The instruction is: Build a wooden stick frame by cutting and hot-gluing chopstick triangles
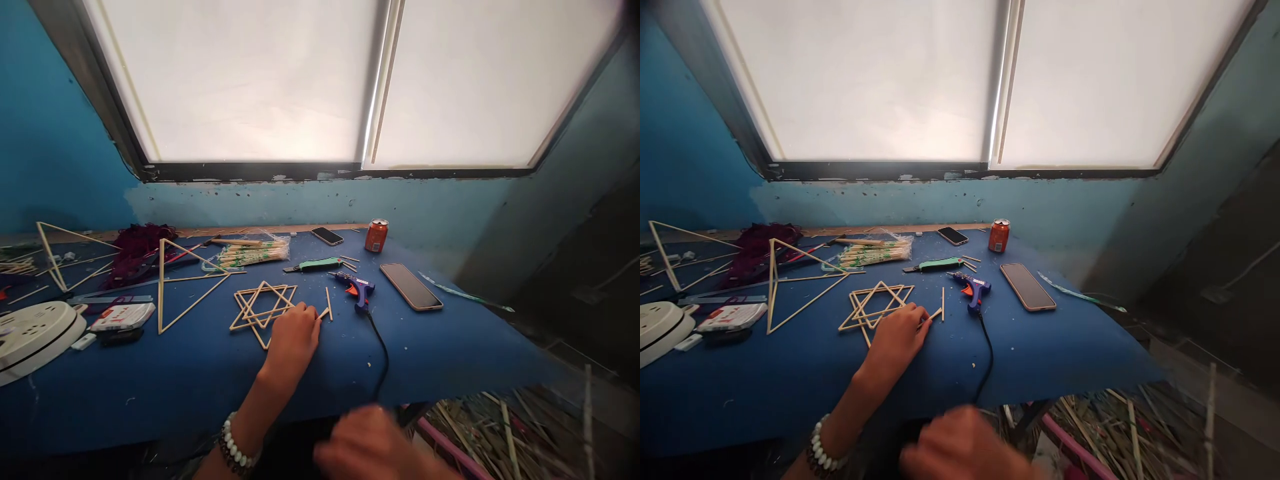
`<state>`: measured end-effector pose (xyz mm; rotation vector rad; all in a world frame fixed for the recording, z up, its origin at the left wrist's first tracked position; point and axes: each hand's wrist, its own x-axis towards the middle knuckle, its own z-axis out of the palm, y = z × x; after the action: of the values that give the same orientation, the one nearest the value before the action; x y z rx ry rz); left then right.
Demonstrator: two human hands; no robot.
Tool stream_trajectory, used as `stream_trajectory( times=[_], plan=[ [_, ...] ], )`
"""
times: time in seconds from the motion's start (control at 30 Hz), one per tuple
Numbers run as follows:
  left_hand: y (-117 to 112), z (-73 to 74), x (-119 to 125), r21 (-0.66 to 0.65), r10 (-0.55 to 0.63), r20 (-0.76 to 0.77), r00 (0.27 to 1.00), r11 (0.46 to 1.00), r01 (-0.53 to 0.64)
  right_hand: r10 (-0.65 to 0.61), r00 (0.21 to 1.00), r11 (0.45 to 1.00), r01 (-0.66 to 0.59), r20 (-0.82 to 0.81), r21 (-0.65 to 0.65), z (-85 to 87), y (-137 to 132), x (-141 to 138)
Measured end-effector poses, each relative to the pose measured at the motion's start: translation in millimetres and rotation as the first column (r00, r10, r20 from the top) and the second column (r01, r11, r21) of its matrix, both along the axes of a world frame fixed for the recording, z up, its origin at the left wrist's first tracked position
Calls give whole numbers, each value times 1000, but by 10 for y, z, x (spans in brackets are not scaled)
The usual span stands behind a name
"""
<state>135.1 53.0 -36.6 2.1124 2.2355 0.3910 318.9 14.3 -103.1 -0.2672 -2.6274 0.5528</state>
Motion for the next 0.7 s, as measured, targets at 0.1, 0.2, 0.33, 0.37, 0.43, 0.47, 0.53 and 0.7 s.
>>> stream_trajectory(
  times=[0.1, 0.2, 0.33, 0.37, 0.43, 0.47, 0.53, 0.7],
  plan=[
    [8, 91, -88, 78, -9, 96, 995, 997, 1, -332, 935, 935, 344, -126, 89, 506, 689, 65],
    [-8, 169, -188, 171, -13, 272, 962, 985, -35, -626, 774, 764, 581, 100, 281, 919, 1228, -96],
    [-28, 193, -233, 157, -42, 521, 853, 987, -47, -629, 654, 774, 481, 420, 412, 994, 1552, -482],
    [-29, 181, -222, 126, -48, 567, 822, 992, -29, -617, 650, 785, 467, 444, 408, 966, 1591, -559],
    [-19, 144, -180, 71, -42, 609, 792, 997, -2, -593, 652, 804, 452, 473, 387, 916, 1656, -654],
    [-6, 124, -153, 57, -35, 601, 799, 998, 1, -582, 650, 813, 447, 488, 375, 901, 1688, -673],
    [34, 91, -94, 48, -3, 538, 843, 998, -27, -558, 653, 830, 437, 512, 347, 893, 1756, -663],
    [144, 71, 0, -6, 97, 394, 914, 995, -103, -492, 722, 871, 410, 487, 272, 888, 1908, -512]
  ],
)
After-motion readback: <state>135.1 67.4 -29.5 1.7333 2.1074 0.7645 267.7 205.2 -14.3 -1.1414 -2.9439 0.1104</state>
